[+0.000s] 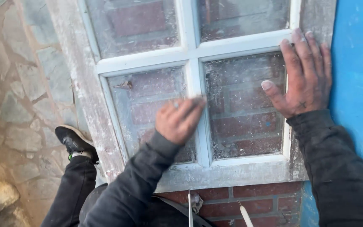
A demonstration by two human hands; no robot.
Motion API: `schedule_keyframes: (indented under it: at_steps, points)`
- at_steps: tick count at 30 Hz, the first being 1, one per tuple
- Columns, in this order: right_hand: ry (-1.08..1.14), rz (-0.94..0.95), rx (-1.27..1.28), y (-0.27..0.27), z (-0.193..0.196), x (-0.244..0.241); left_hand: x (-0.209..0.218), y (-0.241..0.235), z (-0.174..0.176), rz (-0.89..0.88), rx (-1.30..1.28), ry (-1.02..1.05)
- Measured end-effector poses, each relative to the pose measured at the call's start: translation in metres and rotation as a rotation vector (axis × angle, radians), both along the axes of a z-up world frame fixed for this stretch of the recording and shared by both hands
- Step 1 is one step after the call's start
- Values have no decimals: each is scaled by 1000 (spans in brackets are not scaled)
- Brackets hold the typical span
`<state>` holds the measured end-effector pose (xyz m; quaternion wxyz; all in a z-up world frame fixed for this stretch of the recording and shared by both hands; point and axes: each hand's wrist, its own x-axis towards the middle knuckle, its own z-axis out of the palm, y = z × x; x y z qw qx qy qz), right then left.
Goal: The person sands the wooden frame and putty of a window using a piece of sandpaper.
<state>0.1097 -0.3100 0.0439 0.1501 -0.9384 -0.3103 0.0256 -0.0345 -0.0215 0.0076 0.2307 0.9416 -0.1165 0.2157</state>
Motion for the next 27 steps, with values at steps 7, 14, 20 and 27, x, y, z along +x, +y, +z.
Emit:
schedule_keyframes:
  at_steps: [7,14,20,27]
  points:
    - [-13,31,19,-1,-5,-3,-20,-7,-22,15,33,4]
    - [-17,61,6,-3,-6,-6,31,7,-6,137,187,43]
    - [20,36,8,7,7,-6,20,3,-5,92,172,-64]
    - [-24,25,0,0,-1,2,16,-7,-3,88,65,-105]
